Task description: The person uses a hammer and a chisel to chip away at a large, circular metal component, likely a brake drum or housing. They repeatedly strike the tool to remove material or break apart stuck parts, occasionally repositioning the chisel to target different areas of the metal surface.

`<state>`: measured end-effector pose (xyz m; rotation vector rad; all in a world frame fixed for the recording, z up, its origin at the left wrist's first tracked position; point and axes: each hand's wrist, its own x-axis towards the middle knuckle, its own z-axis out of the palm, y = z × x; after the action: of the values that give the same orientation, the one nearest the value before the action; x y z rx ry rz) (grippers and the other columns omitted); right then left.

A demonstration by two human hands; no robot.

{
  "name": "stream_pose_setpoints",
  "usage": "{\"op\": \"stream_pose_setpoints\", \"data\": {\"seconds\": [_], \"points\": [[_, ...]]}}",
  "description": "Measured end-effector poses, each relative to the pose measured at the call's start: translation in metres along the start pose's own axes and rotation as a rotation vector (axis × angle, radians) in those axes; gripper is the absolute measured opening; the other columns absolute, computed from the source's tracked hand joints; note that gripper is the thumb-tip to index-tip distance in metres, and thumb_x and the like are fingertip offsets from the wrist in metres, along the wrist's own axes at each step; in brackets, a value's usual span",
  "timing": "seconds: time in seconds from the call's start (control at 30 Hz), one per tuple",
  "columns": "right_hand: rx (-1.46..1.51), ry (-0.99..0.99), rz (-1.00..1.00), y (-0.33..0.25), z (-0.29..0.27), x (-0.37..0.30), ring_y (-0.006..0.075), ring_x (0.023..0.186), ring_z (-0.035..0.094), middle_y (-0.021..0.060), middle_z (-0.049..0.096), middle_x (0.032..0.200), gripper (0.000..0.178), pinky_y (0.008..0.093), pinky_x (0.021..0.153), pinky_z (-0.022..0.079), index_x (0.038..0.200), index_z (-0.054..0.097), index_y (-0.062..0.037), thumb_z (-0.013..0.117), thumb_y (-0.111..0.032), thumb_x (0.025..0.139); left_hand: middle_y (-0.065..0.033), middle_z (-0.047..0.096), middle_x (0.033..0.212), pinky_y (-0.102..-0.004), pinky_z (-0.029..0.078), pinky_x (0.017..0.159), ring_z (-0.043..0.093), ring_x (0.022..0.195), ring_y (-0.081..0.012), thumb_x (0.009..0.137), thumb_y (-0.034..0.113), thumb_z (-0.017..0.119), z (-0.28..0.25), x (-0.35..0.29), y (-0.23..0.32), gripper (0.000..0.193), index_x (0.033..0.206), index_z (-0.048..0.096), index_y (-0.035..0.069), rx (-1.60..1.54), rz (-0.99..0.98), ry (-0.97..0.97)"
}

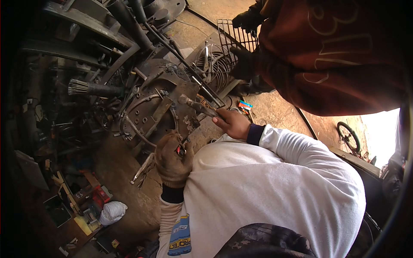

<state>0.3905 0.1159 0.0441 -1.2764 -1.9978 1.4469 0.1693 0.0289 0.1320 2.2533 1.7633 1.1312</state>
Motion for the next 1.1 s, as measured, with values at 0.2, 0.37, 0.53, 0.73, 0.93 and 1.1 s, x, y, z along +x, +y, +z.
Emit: {"op": "stream_pose_setpoints", "data": {"seconds": [0.2,0.37,0.53,0.73,0.93,1.1], "points": [[0.012,0.03,-0.015,-0.005,0.0,0.0,0.042,0.081,0.059,0.0235,0.061,0.081,0.045,0.0492,0.07,0.043,0.104,0.056,0.0013,0.048,-0.042,0.099,-0.0194,0.062,0.107,-0.0428,0.053,0.082,0.063,0.095,-0.0347,0.076,-0.002,0.073,-0.002,0.002,0.003,0.049,0.116,0.047,0.003,0.014,-0.008,-0.024],[0.02,-0.02,0.015,-0.01,-0.002,0.002,0.0439,0.084,0.06,0.0248,0.061,0.084,0.042,0.05,0.072,0.044,0.102,0.055,0.0006,0.049,-0.041,0.099,-0.0183,0.061,0.106,-0.0437,0.052,0.077,0.062,0.092,-0.0373,0.072,0.003,0.079,-0.001,0.001,0.003,0.053,0.116,0.048,0.005,0.045,-0.001,0.007],[0.02,-0.01,0.009,-0.005,0.0,0.004,0.0445,0.085,0.06,0.0253,0.061,0.085,0.041,0.0501,0.073,0.045,0.101,0.055,0.0003,0.049,-0.04,0.099,-0.0192,0.061,0.108,-0.0413,0.052,0.083,0.062,0.095,-0.0339,0.076,-0.003,0.073,-0.003,0.005,0.007,0.047,0.115,0.048,0.003,0.03,-0.001,-0.009],[0.027,-0.008,0.03,-0.007,-0.001,0.003,0.0444,0.085,0.061,0.0253,0.062,0.084,0.041,0.05,0.073,0.045,0.102,0.056,-0.0004,0.049,-0.041,0.099,-0.0188,0.061,0.108,-0.0411,0.053,0.082,0.063,0.095,-0.0331,0.076,-0.003,0.073,-0.003,0.003,0.006,0.047,0.115,0.048,0.003,0.002,-0.007,0.001],[0.038,0.016,0.039,-0.007,-0.001,0.002,0.0441,0.085,0.061,0.0251,0.063,0.084,0.042,0.0502,0.074,0.045,0.106,0.058,-0.0007,0.05,-0.041,0.099,-0.0177,0.063,0.106,-0.0411,0.052,0.081,0.063,0.092,-0.0337,0.075,-0.001,0.074,-0.003,0.002,0.006,0.046,0.114,0.05,0.003,0.037,-0.02,-0.005],[0.039,-0.019,0.075,-0.013,-0.001,0.003,0.0443,0.084,0.06,0.025,0.062,0.084,0.043,0.0498,0.073,0.045,0.104,0.059,-0.0006,0.05,-0.042,0.099,-0.0184,0.063,0.106,-0.0431,0.051,0.08,0.063,0.091,-0.0361,0.075,0.003,0.074,-0.005,0.001,0.005,0.046,0.114,0.05,0.002,0.075,0.019,0.023]]}}
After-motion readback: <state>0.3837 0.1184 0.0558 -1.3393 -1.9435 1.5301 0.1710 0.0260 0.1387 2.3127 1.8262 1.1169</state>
